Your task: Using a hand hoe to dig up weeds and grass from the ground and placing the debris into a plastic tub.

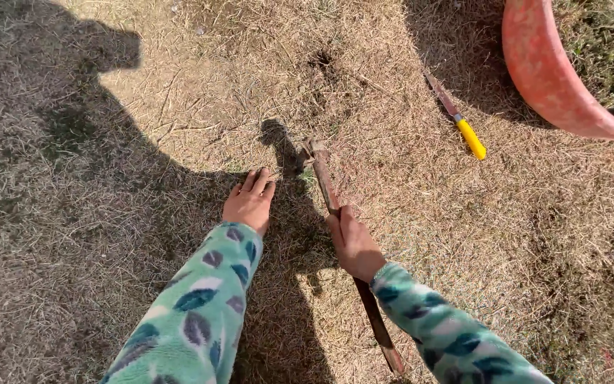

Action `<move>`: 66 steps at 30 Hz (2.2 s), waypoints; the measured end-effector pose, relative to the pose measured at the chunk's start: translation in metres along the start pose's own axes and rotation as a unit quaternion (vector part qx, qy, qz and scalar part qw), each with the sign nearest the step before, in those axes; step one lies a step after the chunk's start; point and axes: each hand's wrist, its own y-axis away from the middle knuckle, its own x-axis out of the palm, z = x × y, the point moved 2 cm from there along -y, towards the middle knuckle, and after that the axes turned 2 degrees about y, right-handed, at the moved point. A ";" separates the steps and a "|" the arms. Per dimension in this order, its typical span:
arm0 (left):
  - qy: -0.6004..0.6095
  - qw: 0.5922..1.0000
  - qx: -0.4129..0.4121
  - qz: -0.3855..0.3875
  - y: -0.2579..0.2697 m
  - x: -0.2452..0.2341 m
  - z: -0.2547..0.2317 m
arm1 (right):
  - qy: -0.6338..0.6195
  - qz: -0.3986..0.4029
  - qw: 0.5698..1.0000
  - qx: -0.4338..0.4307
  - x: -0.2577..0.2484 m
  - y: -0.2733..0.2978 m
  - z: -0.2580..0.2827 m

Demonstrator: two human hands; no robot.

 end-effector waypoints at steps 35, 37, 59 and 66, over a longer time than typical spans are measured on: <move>0.034 0.999 -0.011 0.004 0.033 -0.038 -0.016 | -0.048 -0.035 0.998 0.003 -0.005 -0.019 -0.010; 0.024 0.999 -0.020 0.027 0.035 -0.045 -0.010 | -0.055 -0.055 0.996 0.031 -0.012 -0.013 0.018; 0.021 1.000 -0.001 0.009 0.008 -0.014 0.002 | 0.059 -0.047 0.997 -0.008 -0.005 -0.014 0.019; 0.000 1.000 -0.010 0.000 0.019 -0.037 -0.002 | 0.005 0.016 0.999 0.035 -0.007 -0.014 0.010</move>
